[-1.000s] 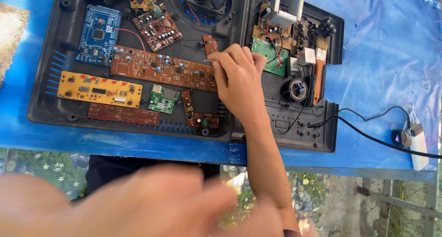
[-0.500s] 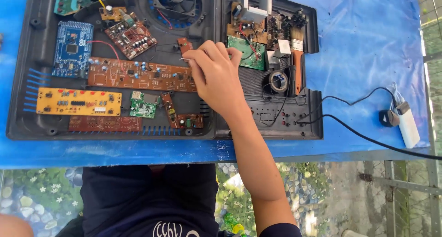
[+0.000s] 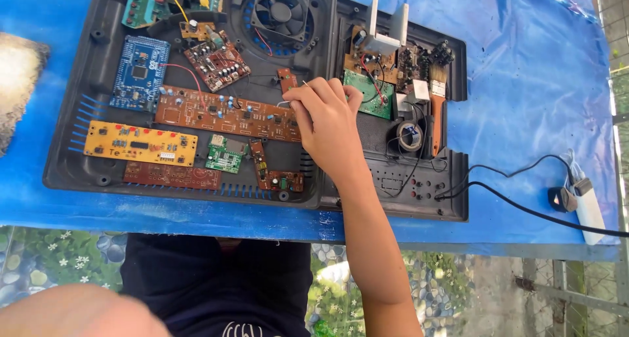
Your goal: A person is diagnosing and repairing an electronic circuit board by probing components and manipulating wires.
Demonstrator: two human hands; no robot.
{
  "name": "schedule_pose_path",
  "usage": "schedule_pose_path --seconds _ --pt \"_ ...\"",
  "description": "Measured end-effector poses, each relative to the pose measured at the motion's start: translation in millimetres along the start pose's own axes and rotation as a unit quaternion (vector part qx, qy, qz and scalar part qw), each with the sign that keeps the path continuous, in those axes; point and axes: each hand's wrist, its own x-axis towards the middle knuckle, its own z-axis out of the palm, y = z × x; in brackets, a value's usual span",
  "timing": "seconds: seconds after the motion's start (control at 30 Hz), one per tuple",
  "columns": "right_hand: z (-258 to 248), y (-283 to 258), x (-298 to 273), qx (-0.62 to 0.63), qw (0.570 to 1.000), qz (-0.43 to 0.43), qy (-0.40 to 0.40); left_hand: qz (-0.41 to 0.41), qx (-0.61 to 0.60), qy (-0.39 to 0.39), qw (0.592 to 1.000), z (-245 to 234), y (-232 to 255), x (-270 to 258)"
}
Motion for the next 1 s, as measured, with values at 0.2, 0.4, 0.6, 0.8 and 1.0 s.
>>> schedule_pose_path --seconds 0.2,0.4,0.6,0.8,1.0 --pt "-6 -8 4 -0.047 0.998 0.014 -0.049 -0.3 0.039 0.046 0.952 -82 -80 133" --pt "-8 -6 7 -0.091 0.995 0.013 -0.038 -0.139 0.177 0.307 0.925 -52 -169 162" --pt "-8 -3 6 -0.077 0.996 0.047 -0.028 -0.199 0.235 0.248 0.918 -7 -207 187" --pt "-4 -6 7 -0.084 0.995 0.049 -0.035 -0.166 0.139 0.17 0.961 19 -210 185" --pt "-4 -4 5 -0.097 0.992 0.055 -0.066 -0.143 0.055 0.088 0.984 12 -202 173"
